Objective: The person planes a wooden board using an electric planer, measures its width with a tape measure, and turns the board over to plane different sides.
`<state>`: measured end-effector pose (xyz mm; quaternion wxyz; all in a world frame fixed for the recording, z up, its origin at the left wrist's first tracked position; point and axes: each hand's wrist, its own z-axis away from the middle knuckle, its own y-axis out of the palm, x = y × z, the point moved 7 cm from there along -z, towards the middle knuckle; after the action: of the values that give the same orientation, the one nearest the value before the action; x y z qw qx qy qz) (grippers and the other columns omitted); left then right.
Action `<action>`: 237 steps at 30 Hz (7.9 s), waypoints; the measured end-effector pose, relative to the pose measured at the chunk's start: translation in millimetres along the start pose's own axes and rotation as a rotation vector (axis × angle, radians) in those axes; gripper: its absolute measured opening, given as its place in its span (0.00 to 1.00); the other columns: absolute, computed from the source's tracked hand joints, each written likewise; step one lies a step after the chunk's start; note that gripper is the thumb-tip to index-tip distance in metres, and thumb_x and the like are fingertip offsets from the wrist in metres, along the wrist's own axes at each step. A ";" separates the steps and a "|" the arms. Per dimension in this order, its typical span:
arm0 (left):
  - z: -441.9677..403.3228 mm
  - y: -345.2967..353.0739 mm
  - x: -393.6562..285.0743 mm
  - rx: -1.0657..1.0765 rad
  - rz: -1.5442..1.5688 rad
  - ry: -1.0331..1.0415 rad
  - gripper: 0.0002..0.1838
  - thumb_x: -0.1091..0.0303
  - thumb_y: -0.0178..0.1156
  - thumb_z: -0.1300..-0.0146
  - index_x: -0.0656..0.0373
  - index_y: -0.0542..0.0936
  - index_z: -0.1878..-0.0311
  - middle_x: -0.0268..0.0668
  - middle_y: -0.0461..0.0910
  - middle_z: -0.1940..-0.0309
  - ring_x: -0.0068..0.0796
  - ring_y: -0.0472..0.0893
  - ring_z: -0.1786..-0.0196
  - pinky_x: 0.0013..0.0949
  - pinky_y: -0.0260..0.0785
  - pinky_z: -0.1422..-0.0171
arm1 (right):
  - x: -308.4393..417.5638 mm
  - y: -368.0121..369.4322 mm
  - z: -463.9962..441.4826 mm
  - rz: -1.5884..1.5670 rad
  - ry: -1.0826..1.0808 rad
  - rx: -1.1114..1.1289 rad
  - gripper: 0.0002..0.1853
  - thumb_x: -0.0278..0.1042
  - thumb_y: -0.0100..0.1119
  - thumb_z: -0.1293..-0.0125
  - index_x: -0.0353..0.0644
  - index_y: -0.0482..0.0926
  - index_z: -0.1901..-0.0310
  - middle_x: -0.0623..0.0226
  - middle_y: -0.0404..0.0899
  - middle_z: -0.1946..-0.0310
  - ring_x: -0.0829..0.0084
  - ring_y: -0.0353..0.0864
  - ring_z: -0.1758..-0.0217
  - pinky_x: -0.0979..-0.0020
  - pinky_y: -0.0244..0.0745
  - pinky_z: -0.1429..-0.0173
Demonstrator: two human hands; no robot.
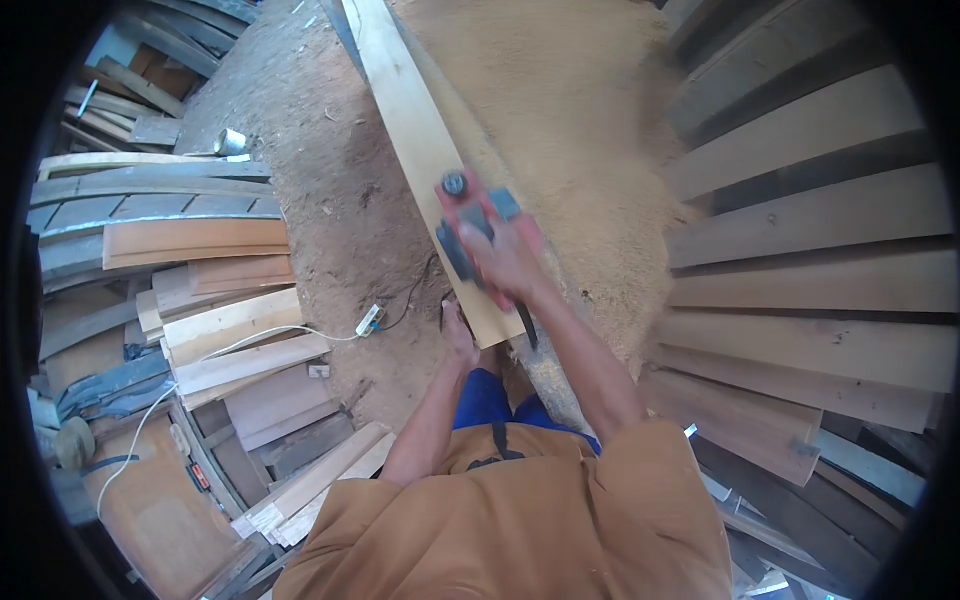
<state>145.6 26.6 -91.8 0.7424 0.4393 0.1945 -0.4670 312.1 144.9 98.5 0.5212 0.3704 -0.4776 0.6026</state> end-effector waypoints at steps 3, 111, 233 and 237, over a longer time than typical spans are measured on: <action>2.0 13.1 -1.9 -0.161 -0.053 -0.019 0.41 0.34 0.25 0.17 0.58 0.75 0.29 0.38 0.84 0.39 0.35 0.81 0.36 0.39 0.71 0.28 | -26.1 -20.9 100.7 0.103 0.020 0.043 0.33 0.56 0.57 0.27 0.31 0.74 0.36 0.52 0.84 0.61 0.56 0.85 0.58 0.59 0.78 0.49; 38.8 -43.5 -64.5 0.145 -0.213 -0.050 0.45 0.44 0.71 0.39 0.58 0.67 0.24 0.38 0.80 0.43 0.33 0.81 0.43 0.41 0.77 0.37 | -132.1 -97.6 245.2 0.032 0.523 -0.027 0.19 0.50 0.68 0.29 0.40 0.82 0.65 0.69 0.81 0.78 0.76 0.81 0.75 0.69 0.77 0.70; 191.7 315.9 -451.5 0.944 0.654 0.079 0.40 0.41 0.50 0.21 0.65 0.64 0.21 0.77 0.62 0.28 0.81 0.61 0.23 0.77 0.58 0.20 | -172.5 -117.7 293.0 0.084 0.509 -0.010 0.23 0.54 0.72 0.36 0.37 0.87 0.61 0.64 0.87 0.68 0.70 0.87 0.63 0.64 0.82 0.56; 190.4 308.0 -413.4 1.145 0.585 0.040 0.39 0.40 0.48 0.20 0.64 0.63 0.20 0.68 0.68 0.28 0.67 0.67 0.23 0.73 0.69 0.26 | -162.0 -113.6 291.8 0.021 0.500 -0.005 0.18 0.49 0.72 0.34 0.38 0.86 0.63 0.67 0.86 0.71 0.72 0.86 0.68 0.66 0.81 0.60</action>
<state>186.8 138.6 444.6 0.4833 0.8095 -0.1997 -0.2669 438.2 -180.0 45.6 0.6177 0.2035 -0.3392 0.6797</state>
